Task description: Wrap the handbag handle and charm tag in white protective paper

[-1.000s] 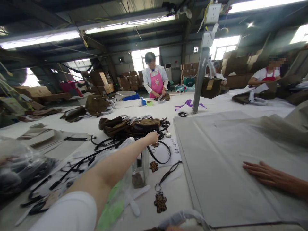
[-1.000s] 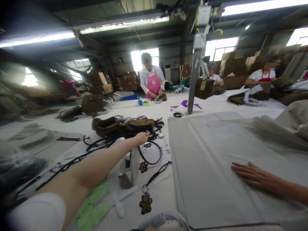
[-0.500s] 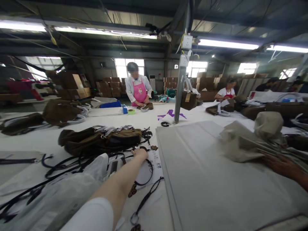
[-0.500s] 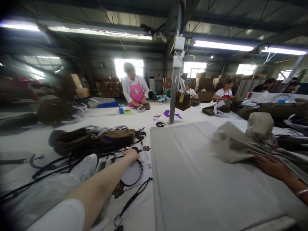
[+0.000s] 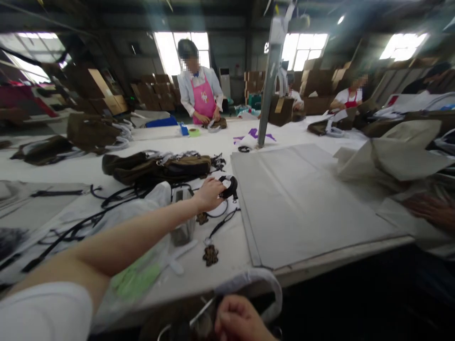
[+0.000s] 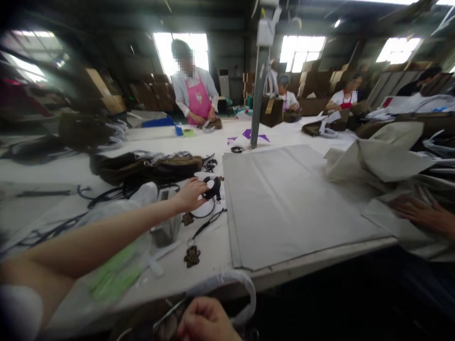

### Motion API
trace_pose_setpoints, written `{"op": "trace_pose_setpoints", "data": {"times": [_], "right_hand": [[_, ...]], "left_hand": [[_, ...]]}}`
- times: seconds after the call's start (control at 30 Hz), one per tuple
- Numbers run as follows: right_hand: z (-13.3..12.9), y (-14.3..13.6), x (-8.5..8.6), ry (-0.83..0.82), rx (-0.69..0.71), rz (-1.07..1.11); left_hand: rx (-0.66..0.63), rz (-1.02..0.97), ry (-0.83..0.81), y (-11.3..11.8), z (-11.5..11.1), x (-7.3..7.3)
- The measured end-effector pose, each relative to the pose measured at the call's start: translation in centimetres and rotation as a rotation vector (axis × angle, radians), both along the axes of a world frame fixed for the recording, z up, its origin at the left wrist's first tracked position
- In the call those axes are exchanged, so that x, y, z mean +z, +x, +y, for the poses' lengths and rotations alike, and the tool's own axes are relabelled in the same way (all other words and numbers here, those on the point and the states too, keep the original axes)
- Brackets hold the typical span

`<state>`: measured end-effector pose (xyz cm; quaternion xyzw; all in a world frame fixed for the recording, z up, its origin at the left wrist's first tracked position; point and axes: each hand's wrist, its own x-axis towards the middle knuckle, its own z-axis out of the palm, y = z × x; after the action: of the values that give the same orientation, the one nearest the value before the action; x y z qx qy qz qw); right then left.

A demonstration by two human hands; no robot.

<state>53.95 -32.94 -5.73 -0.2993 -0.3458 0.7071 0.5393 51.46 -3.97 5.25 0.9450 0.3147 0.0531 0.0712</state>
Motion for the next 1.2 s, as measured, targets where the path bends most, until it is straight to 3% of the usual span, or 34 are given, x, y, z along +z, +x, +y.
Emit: {"op": "trace_pose_setpoints", "data": {"times": [0.13,0.27,0.43,0.53,0.67,0.8,1.0,1.1,1.2], "right_hand": [[-2.4,-1.6,0.2,-0.144,-0.034,0.075],[-3.2,-2.3,1.5,-0.110,0.035,0.060],[-3.4,-3.8,2.1,-0.102,0.079,0.040],[-3.5,-4.8,1.9,-0.085,0.080,0.032],[-3.6,-5.5,1.8,-0.074,0.047,0.022],[-3.8,-5.7,2.1,-0.088,0.024,0.023],[-4.5,-5.6,2.9,-0.116,0.004,-0.057],[-4.9,-5.4,3.1,-0.129,-0.042,-0.071],[-5.0,-5.3,3.1,-0.144,-0.076,-0.059]], "left_hand": [[-0.395,0.018,0.122,-6.8,-6.5,-1.0],[-0.571,0.107,0.285,-13.6,-11.1,-3.3],[-0.593,0.217,0.327,-19.8,-11.4,-6.3],[-0.515,0.313,0.255,-21.6,-10.8,-6.7],[-0.323,0.292,0.139,-20.3,-11.4,-5.2],[-0.028,0.213,0.010,-15.2,-12.1,-4.0],[0.218,0.200,-0.058,-7.7,-10.2,-6.2],[0.274,0.212,-0.093,-6.2,-9.8,-7.3],[0.289,0.189,-0.113,-6.3,-9.8,-7.5]]}}
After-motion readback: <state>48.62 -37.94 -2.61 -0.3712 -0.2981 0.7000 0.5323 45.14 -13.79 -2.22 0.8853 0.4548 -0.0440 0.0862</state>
